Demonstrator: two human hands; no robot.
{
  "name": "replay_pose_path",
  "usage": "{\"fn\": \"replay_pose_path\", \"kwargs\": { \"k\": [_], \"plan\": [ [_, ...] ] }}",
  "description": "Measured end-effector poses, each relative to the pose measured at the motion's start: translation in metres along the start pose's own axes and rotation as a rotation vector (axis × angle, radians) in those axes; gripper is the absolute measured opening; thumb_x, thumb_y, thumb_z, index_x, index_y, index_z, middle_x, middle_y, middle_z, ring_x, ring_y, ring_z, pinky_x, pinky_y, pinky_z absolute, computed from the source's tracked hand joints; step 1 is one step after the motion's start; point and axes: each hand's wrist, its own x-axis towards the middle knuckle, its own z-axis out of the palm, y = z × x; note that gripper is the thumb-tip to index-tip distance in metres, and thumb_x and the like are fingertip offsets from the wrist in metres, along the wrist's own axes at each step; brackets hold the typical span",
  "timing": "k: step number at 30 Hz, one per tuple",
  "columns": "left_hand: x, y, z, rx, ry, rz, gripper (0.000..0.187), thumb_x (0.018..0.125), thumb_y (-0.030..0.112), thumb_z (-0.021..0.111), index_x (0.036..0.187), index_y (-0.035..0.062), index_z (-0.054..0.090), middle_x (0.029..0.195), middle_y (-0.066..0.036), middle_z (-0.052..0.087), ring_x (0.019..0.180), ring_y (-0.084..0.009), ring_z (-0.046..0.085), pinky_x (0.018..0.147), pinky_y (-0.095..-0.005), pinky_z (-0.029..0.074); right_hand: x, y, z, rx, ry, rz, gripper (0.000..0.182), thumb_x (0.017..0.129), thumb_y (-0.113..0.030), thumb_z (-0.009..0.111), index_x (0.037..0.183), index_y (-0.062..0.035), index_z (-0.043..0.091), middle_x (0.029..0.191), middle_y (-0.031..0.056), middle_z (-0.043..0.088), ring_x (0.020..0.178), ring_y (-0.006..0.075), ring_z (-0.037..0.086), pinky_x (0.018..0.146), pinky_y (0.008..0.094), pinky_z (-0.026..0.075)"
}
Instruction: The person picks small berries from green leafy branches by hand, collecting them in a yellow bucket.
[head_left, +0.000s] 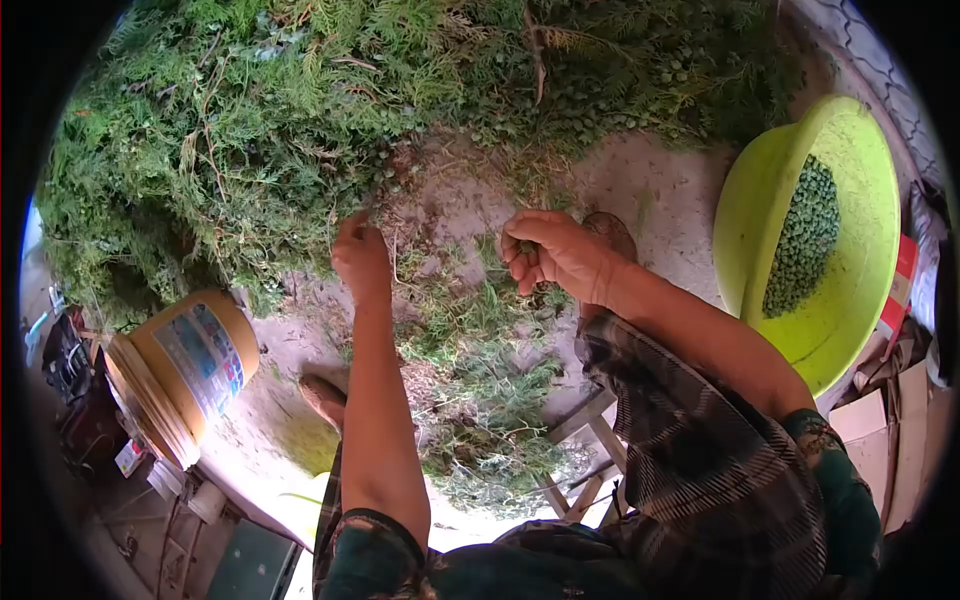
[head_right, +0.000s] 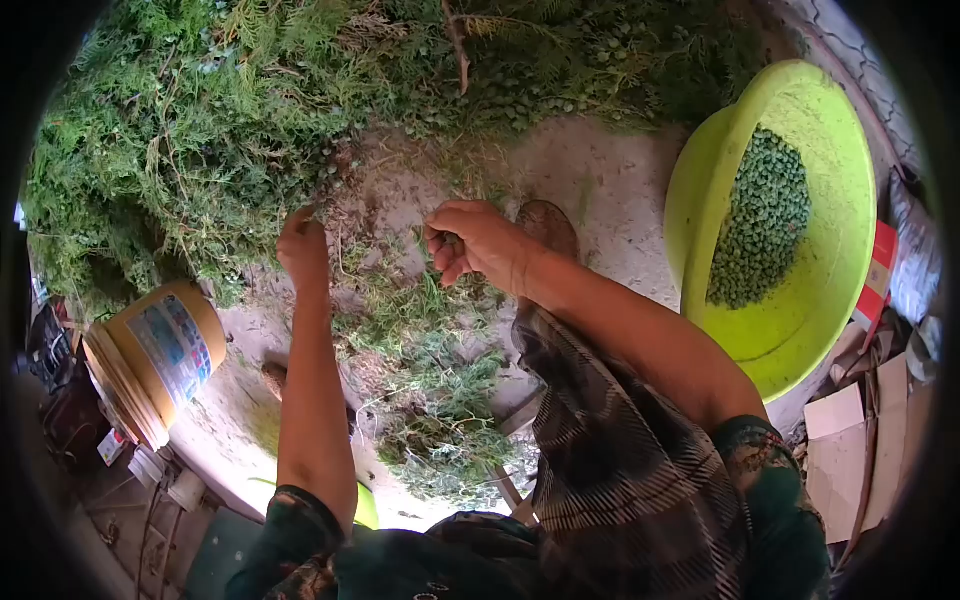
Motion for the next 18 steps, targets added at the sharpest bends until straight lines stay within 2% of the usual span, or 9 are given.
{"fn": "replay_pose_path", "kwargs": {
  "k": [3, 5, 9, 12, 14, 15, 17, 18],
  "plan": [
    [0.029, 0.02, 0.016, -0.166, 0.137, 0.104, 0.022, 0.074, 0.016, 0.06, 0.093, 0.0103, 0.07, 0.083, -0.016, 0.067, 0.074, -0.0275, 0.065, 0.068, -0.0381, 0.05, 0.013, -0.016, -0.011, -0.055, 0.001, -0.071, 0.021, 0.09, -0.023, 0.051, 0.085, -0.0041, 0.056, 0.079, 0.005, 0.056, 0.062, 0.0123, 0.058, 0.053, 0.0314, 0.052],
    [0.026, 0.029, 0.017, -0.008, 0.07, 0.109, 0.02, 0.075, 0.014, 0.059, 0.09, 0.0069, 0.069, 0.08, -0.016, 0.067, 0.069, -0.0269, 0.065, 0.063, -0.0382, 0.049, 0.009, -0.012, -0.009, -0.06, 0.018, -0.049, 0.021, 0.09, -0.023, 0.051, 0.086, -0.0038, 0.056, 0.08, 0.0056, 0.056, 0.063, 0.0122, 0.059, 0.054, 0.0315, 0.052],
    [0.021, 0.027, 0.02, 0.107, 0.096, 0.12, 0.017, 0.074, 0.013, 0.06, 0.086, 0.0036, 0.068, 0.076, -0.017, 0.066, 0.066, -0.0255, 0.064, 0.061, -0.0361, 0.049, 0.007, -0.014, -0.002, -0.075, 0.032, -0.022, 0.022, 0.09, -0.025, 0.053, 0.09, -0.0028, 0.056, 0.082, 0.0062, 0.057, 0.063, 0.0117, 0.059, 0.056, 0.0316, 0.053],
    [0.0, 0.021, 0.019, -0.076, 0.103, 0.147, 0.018, 0.074, 0.013, 0.061, 0.087, 0.0019, 0.066, 0.074, -0.015, 0.065, 0.063, -0.022, 0.062, 0.059, -0.0323, 0.048, 0.009, -0.011, 0.001, -0.083, 0.03, -0.016, 0.024, 0.09, -0.025, 0.053, 0.095, -0.0016, 0.055, 0.084, 0.0069, 0.058, 0.068, 0.0136, 0.06, 0.06, 0.0321, 0.053],
    [-0.02, 0.03, 0.011, -0.314, 0.11, 0.071, 0.018, 0.076, 0.012, 0.062, 0.09, 0.0021, 0.065, 0.072, -0.01, 0.065, 0.059, -0.0185, 0.059, 0.057, -0.0301, 0.046, 0.014, -0.004, 0.0, -0.016, 0.051, -0.053, 0.025, 0.091, -0.025, 0.052, 0.095, -0.0005, 0.055, 0.083, 0.0071, 0.059, 0.074, 0.0161, 0.06, 0.062, 0.0331, 0.054],
    [-0.037, 0.037, 0.006, -0.31, 0.109, 0.071, 0.018, 0.076, 0.012, 0.062, 0.09, 0.0021, 0.065, 0.072, -0.01, 0.065, 0.059, -0.0185, 0.059, 0.057, -0.0301, 0.046, 0.013, -0.005, 0.005, -0.013, 0.05, -0.051, 0.025, 0.091, -0.025, 0.052, 0.095, -0.0005, 0.055, 0.083, 0.0071, 0.059, 0.074, 0.0161, 0.06, 0.062, 0.0331, 0.054],
    [-0.064, 0.052, -0.001, -0.67, -0.366, 0.111, 0.016, 0.079, 0.012, 0.062, 0.091, 0.0015, 0.064, 0.073, -0.007, 0.064, 0.059, -0.0162, 0.059, 0.056, -0.029, 0.046, 0.007, -0.011, 0.014, 0.145, 0.118, 0.059, 0.025, 0.092, -0.024, 0.049, 0.093, 0.0001, 0.055, 0.084, 0.0082, 0.059, 0.078, 0.0182, 0.059, 0.062, 0.0337, 0.054],
    [-0.063, 0.057, -0.007, -0.668, -0.368, 0.111, 0.016, 0.079, 0.012, 0.062, 0.091, 0.0015, 0.064, 0.073, -0.007, 0.064, 0.059, -0.0162, 0.059, 0.056, -0.029, 0.046, 0.008, -0.009, 0.011, 0.148, 0.119, 0.059, 0.025, 0.092, -0.024, 0.049, 0.093, 0.0001, 0.055, 0.084, 0.0082, 0.059, 0.078, 0.0182, 0.059, 0.062, 0.0337, 0.054]
  ]
}}
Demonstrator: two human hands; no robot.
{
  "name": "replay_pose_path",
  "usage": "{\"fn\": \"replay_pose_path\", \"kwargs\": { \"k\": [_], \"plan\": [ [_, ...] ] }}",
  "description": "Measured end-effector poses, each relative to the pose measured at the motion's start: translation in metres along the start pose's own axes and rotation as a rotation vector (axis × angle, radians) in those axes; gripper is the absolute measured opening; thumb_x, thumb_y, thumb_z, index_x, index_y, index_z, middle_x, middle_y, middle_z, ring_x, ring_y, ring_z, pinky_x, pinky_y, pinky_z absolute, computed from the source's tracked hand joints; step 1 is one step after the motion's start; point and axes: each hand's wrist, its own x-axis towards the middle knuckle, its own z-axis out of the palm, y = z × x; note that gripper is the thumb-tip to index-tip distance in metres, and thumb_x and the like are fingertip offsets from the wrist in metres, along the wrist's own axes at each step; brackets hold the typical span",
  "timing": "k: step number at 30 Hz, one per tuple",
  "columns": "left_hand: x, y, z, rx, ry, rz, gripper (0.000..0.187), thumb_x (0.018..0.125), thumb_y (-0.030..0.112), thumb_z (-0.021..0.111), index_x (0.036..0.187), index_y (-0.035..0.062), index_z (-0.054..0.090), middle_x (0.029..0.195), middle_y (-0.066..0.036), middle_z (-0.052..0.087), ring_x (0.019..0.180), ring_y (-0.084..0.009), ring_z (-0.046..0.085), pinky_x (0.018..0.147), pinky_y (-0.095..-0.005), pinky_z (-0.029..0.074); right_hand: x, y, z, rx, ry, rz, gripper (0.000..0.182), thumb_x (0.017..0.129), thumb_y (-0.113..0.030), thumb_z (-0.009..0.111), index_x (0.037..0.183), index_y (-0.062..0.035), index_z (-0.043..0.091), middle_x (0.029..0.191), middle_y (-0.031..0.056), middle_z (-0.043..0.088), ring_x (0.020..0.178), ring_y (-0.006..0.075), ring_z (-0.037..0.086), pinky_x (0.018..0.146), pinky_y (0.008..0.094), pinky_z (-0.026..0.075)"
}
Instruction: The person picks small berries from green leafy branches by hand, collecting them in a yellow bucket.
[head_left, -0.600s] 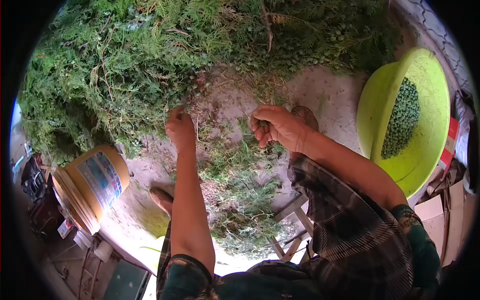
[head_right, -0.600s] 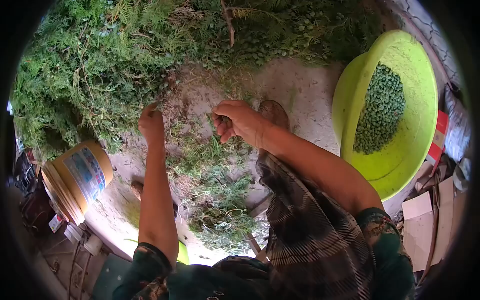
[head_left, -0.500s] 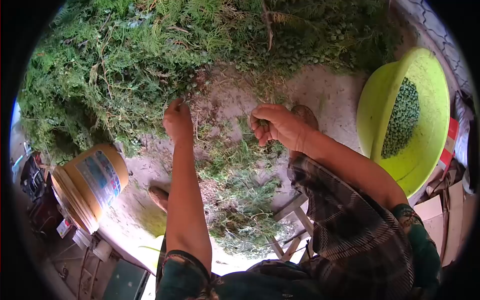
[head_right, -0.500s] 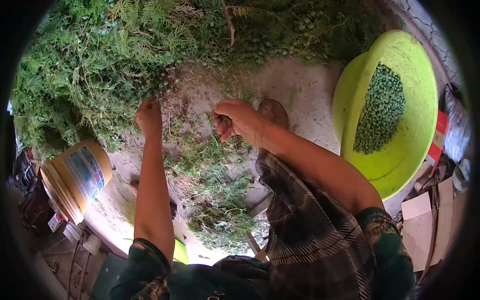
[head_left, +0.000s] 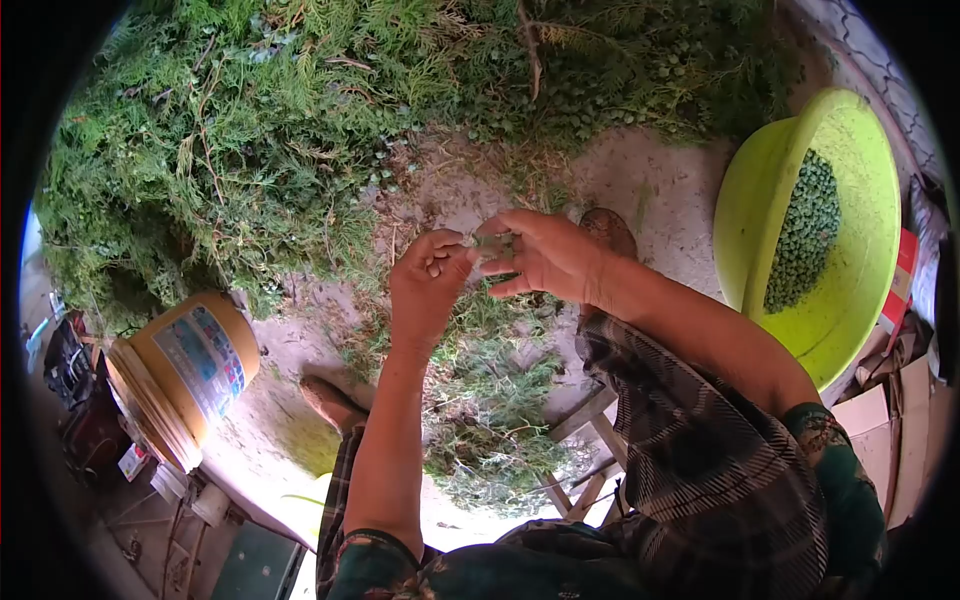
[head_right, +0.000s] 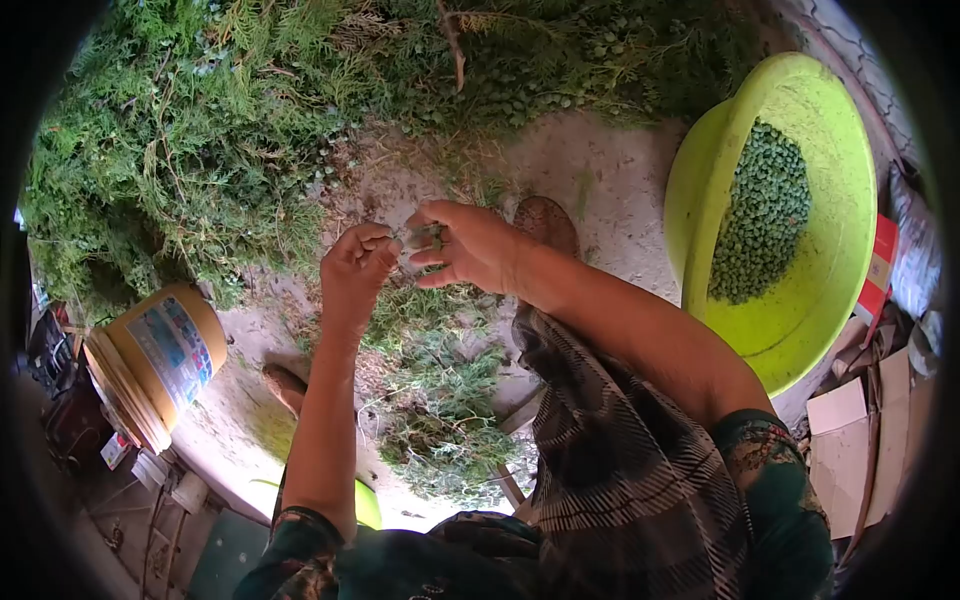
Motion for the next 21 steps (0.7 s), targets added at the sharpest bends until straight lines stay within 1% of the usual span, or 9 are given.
{"fn": "replay_pose_path", "kwargs": {
  "k": [2, 4, 6, 10, 14, 16, 17, 19, 21],
  "plan": [
    [0.002, 0.012, -0.004, 0.021, 0.082, -0.15, 0.015, 0.082, 0.013, 0.061, 0.091, 0.0013, 0.064, 0.073, -0.007, 0.064, 0.063, -0.0148, 0.06, 0.057, -0.0275, 0.046, 0.006, 0.008, -0.013, 0.137, -0.22, 0.107, 0.022, 0.091, -0.023, 0.049, 0.09, -0.0021, 0.055, 0.083, 0.0088, 0.058, 0.071, 0.0159, 0.058, 0.064, 0.0372, 0.054],
    [0.035, -0.007, -0.025, 0.226, 0.332, -0.051, 0.017, 0.081, 0.012, 0.061, 0.094, 0.0006, 0.064, 0.077, -0.01, 0.066, 0.067, -0.0185, 0.063, 0.058, -0.03, 0.048, 0.01, 0.016, -0.024, 0.125, -0.235, 0.143, 0.022, 0.091, -0.023, 0.048, 0.089, -0.0019, 0.055, 0.081, 0.0092, 0.058, 0.068, 0.0163, 0.058, 0.061, 0.0372, 0.054],
    [0.07, -0.042, -0.045, 0.582, 0.508, 0.127, 0.019, 0.08, 0.014, 0.062, 0.094, 0.0016, 0.064, 0.08, -0.014, 0.067, 0.07, -0.0257, 0.065, 0.062, -0.0354, 0.049, 0.01, 0.018, -0.024, 0.111, -0.253, 0.177, 0.023, 0.092, -0.023, 0.048, 0.087, -0.0018, 0.054, 0.08, 0.0096, 0.058, 0.064, 0.0168, 0.058, 0.058, 0.0372, 0.054],
    [0.088, -0.048, -0.046, 0.747, 0.494, -0.042, 0.019, 0.076, 0.02, 0.065, 0.086, 0.0044, 0.065, 0.081, -0.016, 0.066, 0.072, -0.0315, 0.064, 0.065, -0.0399, 0.049, 0.001, 0.015, -0.018, 0.051, -0.14, 0.151, 0.023, 0.092, -0.023, 0.047, 0.087, -0.0014, 0.053, 0.078, 0.0095, 0.059, 0.06, 0.0172, 0.059, 0.053, 0.0364, 0.053],
    [0.079, -0.056, -0.052, 0.774, 0.424, -0.043, 0.017, 0.076, 0.018, 0.064, 0.084, 0.0035, 0.064, 0.081, -0.015, 0.067, 0.071, -0.0316, 0.064, 0.064, -0.0397, 0.049, 0.001, 0.015, -0.018, 0.057, -0.088, 0.151, 0.023, 0.092, -0.023, 0.047, 0.088, -0.0014, 0.053, 0.078, 0.0094, 0.058, 0.061, 0.0173, 0.06, 0.055, 0.0361, 0.053],
    [0.074, -0.059, -0.052, 0.57, 0.481, 0.006, 0.017, 0.075, 0.017, 0.064, 0.085, 0.0033, 0.065, 0.08, -0.016, 0.066, 0.07, -0.0322, 0.063, 0.064, -0.0392, 0.049, 0.0, 0.015, -0.017, 0.053, -0.094, 0.144, 0.022, 0.092, -0.023, 0.048, 0.088, -0.0016, 0.053, 0.078, 0.0092, 0.058, 0.061, 0.0171, 0.059, 0.055, 0.0358, 0.053],
    [0.075, -0.06, -0.051, 0.569, 0.479, 0.003, 0.017, 0.075, 0.017, 0.064, 0.085, 0.0033, 0.065, 0.08, -0.016, 0.066, 0.07, -0.0322, 0.063, 0.064, -0.0392, 0.049, -0.001, 0.015, -0.017, 0.045, -0.103, 0.134, 0.022, 0.092, -0.023, 0.048, 0.088, -0.0017, 0.053, 0.078, 0.009, 0.058, 0.061, 0.017, 0.059, 0.055, 0.0354, 0.053],
    [0.081, -0.052, -0.046, 0.543, 0.516, 0.23, 0.015, 0.075, 0.014, 0.063, 0.085, 0.0037, 0.066, 0.079, -0.017, 0.066, 0.069, -0.0318, 0.063, 0.064, -0.0387, 0.049, -0.002, 0.016, -0.018, 0.04, -0.105, 0.136, 0.022, 0.092, -0.023, 0.048, 0.089, -0.0019, 0.053, 0.079, 0.0089, 0.058, 0.062, 0.0168, 0.059, 0.056, 0.0349, 0.053],
    [0.089, -0.05, -0.046, 0.63, 0.478, 0.213, 0.015, 0.076, 0.013, 0.062, 0.087, 0.0031, 0.066, 0.08, -0.017, 0.065, 0.069, -0.0315, 0.063, 0.064, -0.0385, 0.049, -0.002, 0.014, -0.017, 0.035, -0.11, 0.129, 0.022, 0.091, -0.023, 0.048, 0.089, -0.002, 0.053, 0.08, 0.0089, 0.058, 0.062, 0.0166, 0.06, 0.057, 0.0345, 0.053]
  ]
}}
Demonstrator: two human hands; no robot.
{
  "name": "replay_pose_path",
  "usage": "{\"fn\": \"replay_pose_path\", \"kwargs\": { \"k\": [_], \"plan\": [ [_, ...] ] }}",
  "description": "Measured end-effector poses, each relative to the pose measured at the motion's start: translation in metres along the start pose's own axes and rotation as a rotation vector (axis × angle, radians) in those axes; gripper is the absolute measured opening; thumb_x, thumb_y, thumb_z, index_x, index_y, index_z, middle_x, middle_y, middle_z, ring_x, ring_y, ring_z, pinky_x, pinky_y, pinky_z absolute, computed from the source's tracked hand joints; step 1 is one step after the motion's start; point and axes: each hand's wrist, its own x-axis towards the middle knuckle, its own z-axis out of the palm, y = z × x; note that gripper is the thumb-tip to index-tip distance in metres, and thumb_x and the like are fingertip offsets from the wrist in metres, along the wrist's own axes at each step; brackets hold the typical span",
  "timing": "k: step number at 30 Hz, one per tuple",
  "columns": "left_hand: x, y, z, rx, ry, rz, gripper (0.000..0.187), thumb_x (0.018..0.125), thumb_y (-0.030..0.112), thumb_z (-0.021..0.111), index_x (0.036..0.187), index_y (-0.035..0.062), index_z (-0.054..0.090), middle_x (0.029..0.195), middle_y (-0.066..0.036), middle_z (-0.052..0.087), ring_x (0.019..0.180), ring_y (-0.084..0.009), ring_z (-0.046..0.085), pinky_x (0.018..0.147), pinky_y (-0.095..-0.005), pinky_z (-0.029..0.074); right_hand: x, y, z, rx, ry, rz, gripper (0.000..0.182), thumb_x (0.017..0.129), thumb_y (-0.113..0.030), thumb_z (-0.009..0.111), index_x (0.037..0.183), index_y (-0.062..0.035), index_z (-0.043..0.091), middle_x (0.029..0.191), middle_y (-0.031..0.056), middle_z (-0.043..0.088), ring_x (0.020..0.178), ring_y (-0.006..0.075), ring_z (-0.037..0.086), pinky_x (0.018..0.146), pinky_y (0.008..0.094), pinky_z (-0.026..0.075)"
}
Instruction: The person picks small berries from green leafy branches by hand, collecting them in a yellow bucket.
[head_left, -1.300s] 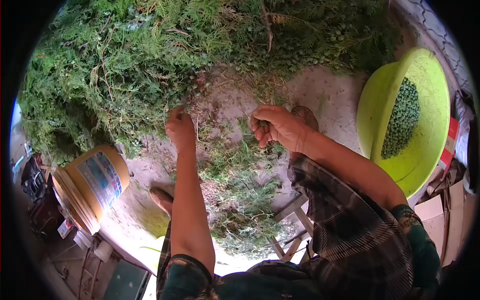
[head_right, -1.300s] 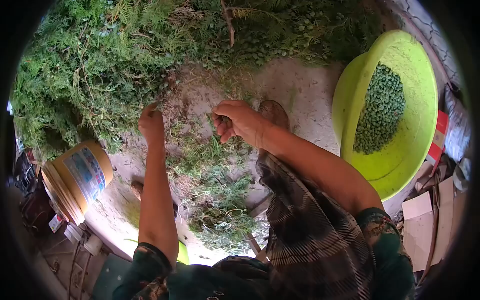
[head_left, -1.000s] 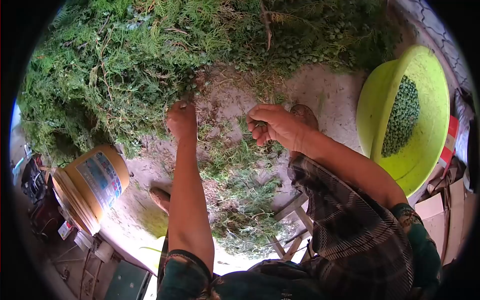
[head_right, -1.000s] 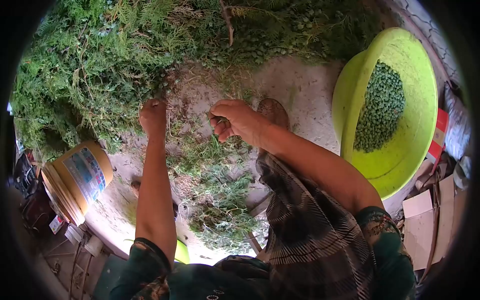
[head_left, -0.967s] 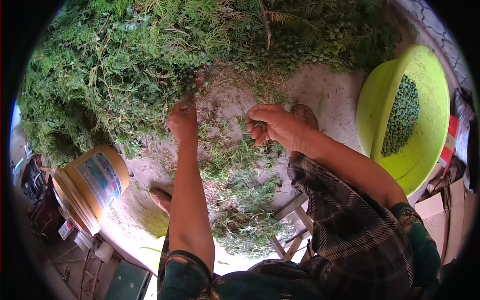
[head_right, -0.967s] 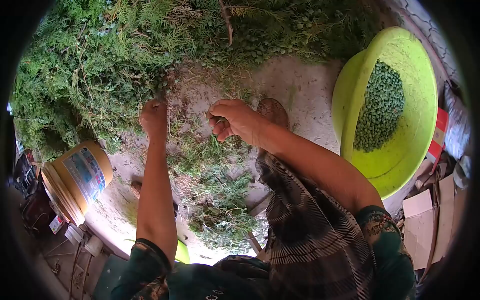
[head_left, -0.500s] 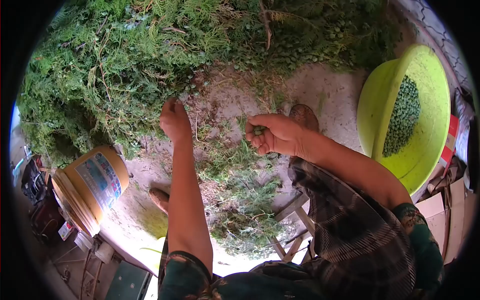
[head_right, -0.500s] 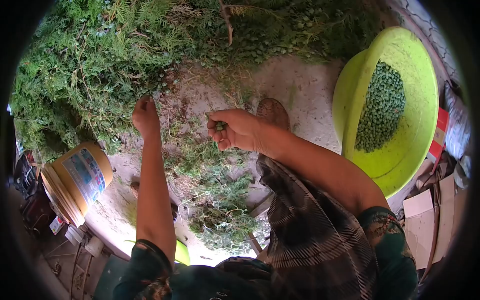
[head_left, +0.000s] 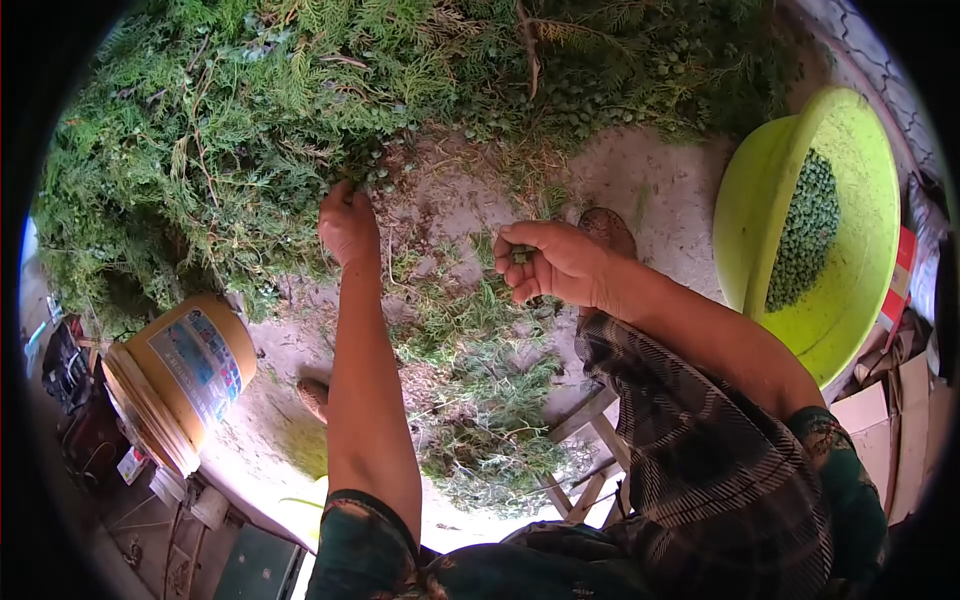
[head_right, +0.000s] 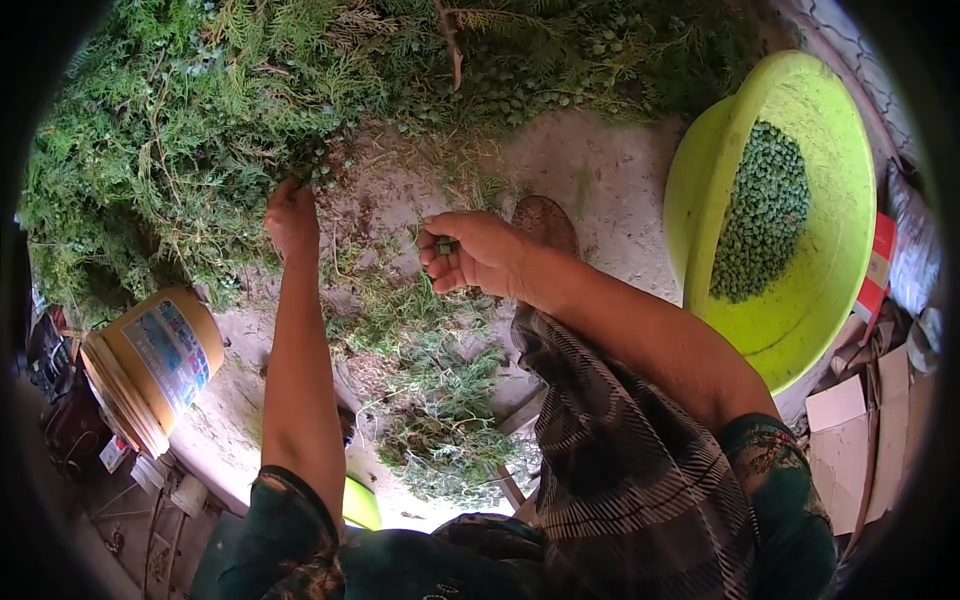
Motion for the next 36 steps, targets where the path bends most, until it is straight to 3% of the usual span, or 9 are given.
{"fn": "replay_pose_path", "kwargs": {
  "k": [6, 13, 15, 19, 22, 28, 32, 34, 36],
  "plan": [
    [-0.029, 0.018, -0.016, 0.014, -0.012, 0.005, 0.016, 0.081, 0.01, 0.058, 0.094, 0.0006, 0.063, 0.082, -0.016, 0.065, 0.07, -0.0293, 0.063, 0.064, -0.0371, 0.049, -0.001, 0.001, 0.008, -0.076, 0.094, -0.027, 0.023, 0.091, -0.023, 0.048, 0.095, -0.0014, 0.054, 0.084, 0.0071, 0.057, 0.071, 0.0178, 0.059, 0.067, 0.0378, 0.054],
    [-0.1, 0.099, -0.054, -0.433, -0.563, -0.085, 0.017, 0.088, 0.015, 0.056, 0.098, 0.0033, 0.063, 0.081, -0.012, 0.065, 0.067, -0.0161, 0.061, 0.059, -0.0302, 0.048, 0.002, 0.003, 0.013, 0.079, 0.083, 0.009, 0.022, 0.091, -0.023, 0.049, 0.093, -0.0014, 0.055, 0.091, 0.0092, 0.054, 0.083, 0.0208, 0.056, 0.069, 0.0414, 0.054],
    [-0.066, 0.085, -0.04, -0.353, -0.386, -0.23, 0.018, 0.087, 0.014, 0.057, 0.099, 0.0031, 0.063, 0.085, -0.012, 0.065, 0.067, -0.0157, 0.061, 0.059, -0.0307, 0.048, 0.0, 0.005, 0.006, 0.121, 0.02, 0.023, 0.022, 0.091, -0.023, 0.048, 0.092, -0.0013, 0.055, 0.089, 0.0093, 0.055, 0.08, 0.0205, 0.057, 0.068, 0.0414, 0.054],
    [-0.005, 0.042, -0.006, 0.211, -0.111, 0.401, 0.027, 0.075, 0.012, 0.068, 0.101, 0.0064, 0.063, 0.101, -0.017, 0.06, 0.077, -0.0321, 0.061, 0.065, -0.0404, 0.049, 0.003, 0.008, -0.005, 0.096, -0.053, 0.055, 0.022, 0.09, -0.022, 0.049, 0.09, -0.001, 0.054, 0.082, 0.0098, 0.057, 0.069, 0.0197, 0.058, 0.062, 0.0393, 0.054],
    [0.013, 0.028, -0.001, 0.303, -0.33, 0.292, 0.031, 0.071, 0.013, 0.071, 0.1, 0.0106, 0.063, 0.102, -0.016, 0.059, 0.081, -0.0346, 0.059, 0.067, -0.0419, 0.049, 0.002, 0.004, -0.004, 0.09, -0.019, 0.035, 0.022, 0.09, -0.023, 0.049, 0.09, -0.0005, 0.054, 0.081, 0.0098, 0.058, 0.066, 0.0189, 0.059, 0.06, 0.0382, 0.054],
    [0.006, 0.005, -0.006, 0.009, -0.317, 0.3, 0.028, 0.07, 0.012, 0.067, 0.097, 0.015, 0.063, 0.094, -0.016, 0.059, 0.078, -0.034, 0.06, 0.067, -0.0422, 0.05, 0.002, 0.0, 0.0, 0.08, 0.024, 0.025, 0.024, 0.091, -0.024, 0.05, 0.09, -0.0007, 0.056, 0.084, 0.0096, 0.059, 0.066, 0.0166, 0.058, 0.06, 0.0364, 0.054],
    [-0.007, 0.012, -0.003, 0.216, -0.203, 0.364, 0.028, 0.071, 0.015, 0.065, 0.098, 0.0135, 0.062, 0.091, -0.014, 0.06, 0.073, -0.0325, 0.06, 0.064, -0.0399, 0.05, 0.004, 0.001, -0.002, 0.035, 0.011, 0.01, 0.024, 0.091, -0.024, 0.05, 0.09, -0.0008, 0.056, 0.083, 0.0091, 0.059, 0.066, 0.0165, 0.059, 0.06, 0.0364, 0.054],
    [-0.005, 0.022, -0.006, 0.487, -0.347, 0.355, 0.034, 0.072, 0.016, 0.063, 0.106, 0.0123, 0.058, 0.087, -0.013, 0.06, 0.069, -0.0288, 0.06, 0.063, -0.0374, 0.05, 0.005, 0.001, -0.001, 0.028, 0.029, 0.019, 0.024, 0.091, -0.024, 0.05, 0.09, -0.0008, 0.056, 0.083, 0.0091, 0.059, 0.066, 0.0166, 0.059, 0.06, 0.0366, 0.054],
    [-0.002, 0.026, -0.021, 0.257, -0.384, 0.189, 0.034, 0.075, 0.015, 0.061, 0.108, 0.0114, 0.057, 0.088, -0.013, 0.06, 0.071, -0.0251, 0.059, 0.061, -0.0363, 0.049, 0.006, -0.002, 0.002, 0.027, 0.047, 0.02, 0.024, 0.091, -0.024, 0.05, 0.091, -0.0008, 0.056, 0.083, 0.009, 0.059, 0.066, 0.0167, 0.06, 0.061, 0.0368, 0.054]
  ]
}}
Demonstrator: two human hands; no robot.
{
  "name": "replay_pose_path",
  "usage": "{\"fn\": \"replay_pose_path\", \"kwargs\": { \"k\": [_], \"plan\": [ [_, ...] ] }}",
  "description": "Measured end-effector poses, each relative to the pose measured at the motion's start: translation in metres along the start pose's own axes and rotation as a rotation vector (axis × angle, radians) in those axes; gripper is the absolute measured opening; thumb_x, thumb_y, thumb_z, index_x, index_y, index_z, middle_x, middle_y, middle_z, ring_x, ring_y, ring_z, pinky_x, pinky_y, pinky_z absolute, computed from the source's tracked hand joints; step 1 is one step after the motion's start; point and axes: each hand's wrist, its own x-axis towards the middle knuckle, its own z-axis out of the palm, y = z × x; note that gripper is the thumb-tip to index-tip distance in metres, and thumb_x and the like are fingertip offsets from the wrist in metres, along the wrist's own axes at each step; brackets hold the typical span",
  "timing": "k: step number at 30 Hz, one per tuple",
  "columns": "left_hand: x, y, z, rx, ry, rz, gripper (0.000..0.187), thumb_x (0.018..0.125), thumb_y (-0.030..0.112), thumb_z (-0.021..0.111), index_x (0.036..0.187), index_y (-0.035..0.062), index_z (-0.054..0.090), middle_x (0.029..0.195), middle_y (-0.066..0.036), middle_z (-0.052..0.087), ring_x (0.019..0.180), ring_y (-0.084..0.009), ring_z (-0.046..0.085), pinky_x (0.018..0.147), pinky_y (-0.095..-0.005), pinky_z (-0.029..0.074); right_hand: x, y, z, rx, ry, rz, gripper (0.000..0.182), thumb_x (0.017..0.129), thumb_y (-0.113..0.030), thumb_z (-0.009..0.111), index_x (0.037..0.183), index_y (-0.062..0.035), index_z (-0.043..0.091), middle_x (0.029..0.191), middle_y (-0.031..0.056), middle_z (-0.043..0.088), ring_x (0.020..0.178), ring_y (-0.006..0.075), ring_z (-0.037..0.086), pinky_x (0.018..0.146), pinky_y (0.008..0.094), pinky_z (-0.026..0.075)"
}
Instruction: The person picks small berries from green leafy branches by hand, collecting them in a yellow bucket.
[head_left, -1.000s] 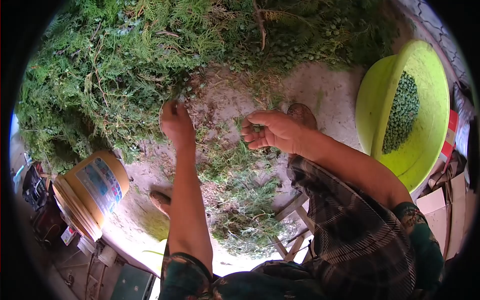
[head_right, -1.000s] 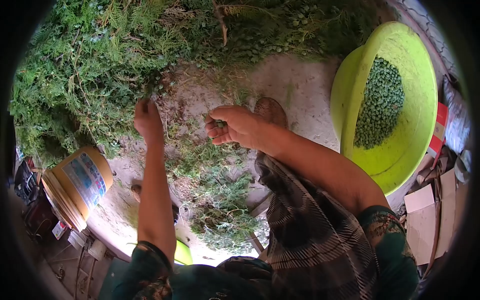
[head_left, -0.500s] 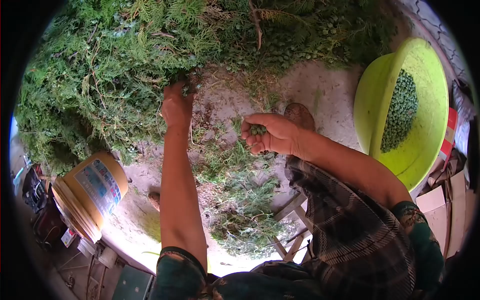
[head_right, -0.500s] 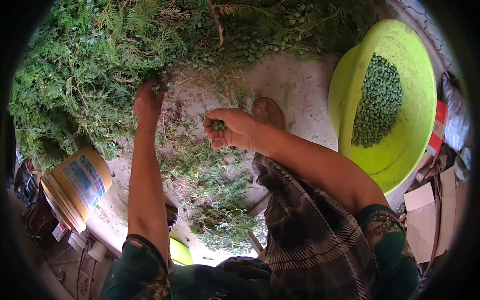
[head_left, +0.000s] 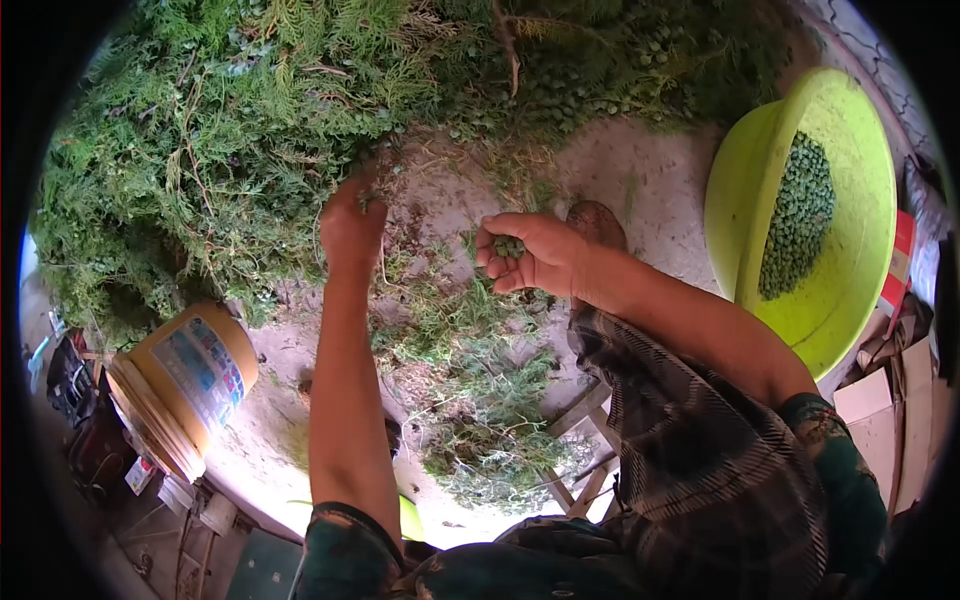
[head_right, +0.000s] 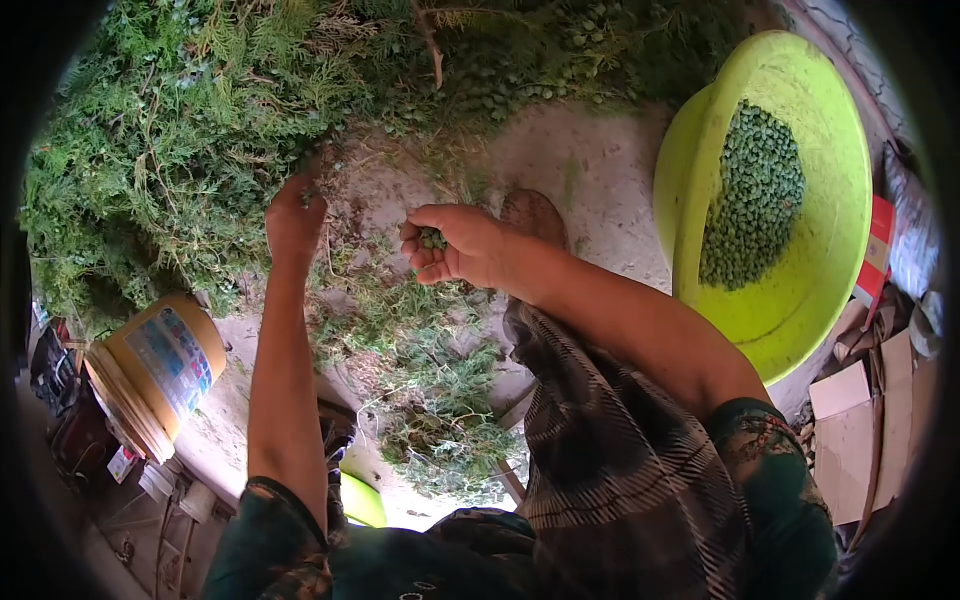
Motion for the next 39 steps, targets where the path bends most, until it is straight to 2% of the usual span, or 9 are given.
{"fn": "replay_pose_path", "kwargs": {
  "k": [2, 4, 5, 9, 21, 29, 35, 38, 39],
  "plan": [
    [-0.011, -0.006, -0.007, -0.262, -0.04, -0.107, 0.033, 0.077, 0.014, 0.058, 0.11, 0.0106, 0.056, 0.088, -0.013, 0.059, 0.073, -0.0215, 0.058, 0.06, -0.0351, 0.049, 0.0, 0.0, 0.003, 0.023, -0.008, -0.004, 0.024, 0.091, -0.023, 0.05, 0.092, -0.0005, 0.056, 0.084, 0.0095, 0.059, 0.065, 0.0174, 0.06, 0.061, 0.0366, 0.055],
    [-0.031, -0.012, -0.01, -2.056, -0.39, -0.342, 0.033, 0.079, 0.011, 0.056, 0.111, 0.0072, 0.054, 0.094, -0.013, 0.059, 0.077, -0.0204, 0.058, 0.06, -0.0336, 0.049, 0.003, 0.003, 0.003, 0.03, -0.006, -0.02, 0.024, 0.091, -0.023, 0.05, 0.094, -0.0002, 0.056, 0.086, 0.01, 0.059, 0.065, 0.0178, 0.06, 0.061, 0.0367, 0.055],
    [-0.038, -0.011, -0.006, -2.337, -0.585, -0.244, 0.034, 0.081, 0.009, 0.054, 0.115, 0.0064, 0.05, 0.1, -0.013, 0.057, 0.084, -0.0241, 0.059, 0.069, -0.0342, 0.05, 0.005, 0.002, 0.003, 0.024, -0.012, -0.04, 0.024, 0.091, -0.023, 0.05, 0.095, 0.0001, 0.055, 0.088, 0.0104, 0.059, 0.066, 0.0182, 0.06, 0.061, 0.0368, 0.055],
    [-0.061, 0.016, -0.003, -2.483, -0.461, -0.255, 0.043, 0.078, 0.005, 0.051, 0.12, -0.0031, 0.045, 0.12, -0.022, 0.049, 0.115, -0.0341, 0.047, 0.098, -0.0417, 0.042, -0.001, -0.002, 0.012, 0.022, 0.007, -0.038, 0.024, 0.091, -0.022, 0.049, 0.097, 0.0006, 0.055, 0.089, 0.0108, 0.058, 0.069, 0.0188, 0.06, 0.062, 0.0374, 0.055],
    [-0.068, 0.098, -0.048, -1.497, -0.525, -0.244, 0.053, 0.076, -0.012, 0.041, 0.129, -0.0012, 0.04, 0.127, -0.015, 0.045, 0.12, -0.0216, 0.045, 0.1, -0.035, 0.04, 0.001, -0.008, 0.015, 0.115, 0.004, -0.209, 0.019, 0.09, -0.018, 0.047, 0.095, -0.0013, 0.054, 0.088, 0.0081, 0.054, 0.078, 0.0189, 0.055, 0.077, 0.0426, 0.05],
    [-0.084, 0.123, -0.045, -1.356, -0.407, -0.109, 0.057, 0.074, -0.012, 0.035, 0.129, 0.0015, 0.041, 0.129, -0.011, 0.045, 0.118, -0.018, 0.046, 0.098, -0.0313, 0.04, -0.006, -0.012, 0.018, 0.31, -0.092, -0.154, 0.018, 0.089, -0.021, 0.049, 0.091, -0.0039, 0.054, 0.082, 0.0077, 0.055, 0.069, 0.0212, 0.056, 0.07, 0.0451, 0.052],
    [-0.094, 0.11, -0.064, -1.134, -0.487, -0.382, 0.034, 0.085, 0.002, 0.049, 0.119, 0.0014, 0.051, 0.111, -0.009, 0.059, 0.102, -0.0176, 0.057, 0.086, -0.0277, 0.046, -0.002, -0.008, 0.006, 0.1, 0.045, -0.149, 0.023, 0.091, -0.03, 0.05, 0.09, -0.007, 0.054, 0.08, 0.0043, 0.053, 0.065, 0.0155, 0.052, 0.056, 0.029, 0.048],
    [-0.088, 0.079, -0.064, -0.546, -0.874, 0.119, 0.013, 0.086, 0.007, 0.056, 0.093, 0.0043, 0.066, 0.098, -0.005, 0.066, 0.089, -0.0178, 0.061, 0.08, -0.0328, 0.049, -0.004, -0.005, -0.017, 0.013, -0.049, 0.062, 0.023, 0.09, -0.031, 0.053, 0.089, -0.0081, 0.054, 0.077, 0.002, 0.053, 0.058, 0.0118, 0.048, 0.049, 0.0249, 0.042],
    [-0.075, 0.066, -0.052, -0.576, -0.707, 0.042, 0.01, 0.083, 0.008, 0.059, 0.088, 0.003, 0.067, 0.095, -0.008, 0.067, 0.087, -0.0175, 0.061, 0.081, -0.0329, 0.048, -0.001, -0.002, -0.023, -0.004, -0.082, 0.056, 0.023, 0.09, -0.031, 0.054, 0.089, -0.0078, 0.054, 0.078, 0.0014, 0.054, 0.059, 0.0101, 0.049, 0.049, 0.0267, 0.044]
  ]
}}
